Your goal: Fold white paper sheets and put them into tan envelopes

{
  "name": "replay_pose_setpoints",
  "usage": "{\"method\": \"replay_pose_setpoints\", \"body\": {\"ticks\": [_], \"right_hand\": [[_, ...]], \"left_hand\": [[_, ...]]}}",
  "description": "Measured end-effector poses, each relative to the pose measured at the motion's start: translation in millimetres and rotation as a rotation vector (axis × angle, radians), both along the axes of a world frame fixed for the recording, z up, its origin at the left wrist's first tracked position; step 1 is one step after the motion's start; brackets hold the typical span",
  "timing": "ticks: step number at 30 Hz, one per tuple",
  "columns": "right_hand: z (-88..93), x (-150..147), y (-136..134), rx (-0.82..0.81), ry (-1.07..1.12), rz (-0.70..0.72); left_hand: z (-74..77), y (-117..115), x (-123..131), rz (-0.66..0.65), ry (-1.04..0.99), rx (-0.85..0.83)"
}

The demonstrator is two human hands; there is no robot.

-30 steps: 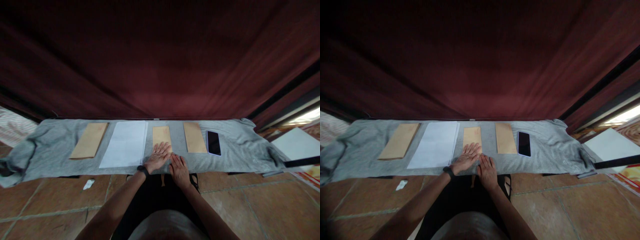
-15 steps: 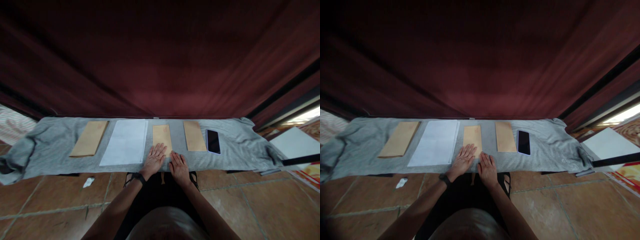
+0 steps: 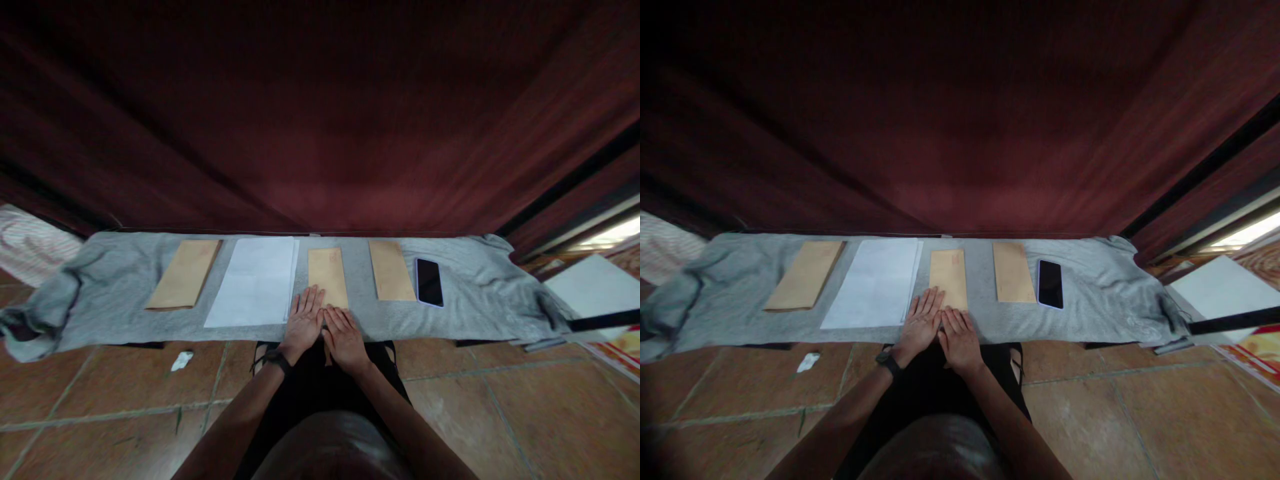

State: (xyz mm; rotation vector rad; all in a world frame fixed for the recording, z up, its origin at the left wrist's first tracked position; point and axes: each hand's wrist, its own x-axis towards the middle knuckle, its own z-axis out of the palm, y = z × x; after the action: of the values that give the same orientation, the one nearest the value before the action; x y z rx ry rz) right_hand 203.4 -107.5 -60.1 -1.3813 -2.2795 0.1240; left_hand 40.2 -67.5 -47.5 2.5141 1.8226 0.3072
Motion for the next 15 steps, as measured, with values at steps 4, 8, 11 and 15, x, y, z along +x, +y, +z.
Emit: {"method": "replay_pose_setpoints", "body": {"ticks": [4, 8, 11, 15], "right_hand": [[-1.4, -9.0, -1.6, -0.014, 0.010, -0.007], [-2.1, 3.0, -2.2, -0.009, 0.001, -0.041], [-3.5, 15.4, -2.6, 0.003, 0.001, -0.074], [-5.8, 29.3, -3.1, 0.014, -0.007, -0.094]], "left_hand": [[3.1, -0.8, 0.8, 0.008, 0.009, -0.017], [1.5, -1.5, 2.0, 0.024, -0.011, 0.005], [-0.6, -1.3, 2.6, 0.034, -0.036, 0.026], [-1.3, -0.9, 3.0, 0.038, -0.065, 0.040]]}}
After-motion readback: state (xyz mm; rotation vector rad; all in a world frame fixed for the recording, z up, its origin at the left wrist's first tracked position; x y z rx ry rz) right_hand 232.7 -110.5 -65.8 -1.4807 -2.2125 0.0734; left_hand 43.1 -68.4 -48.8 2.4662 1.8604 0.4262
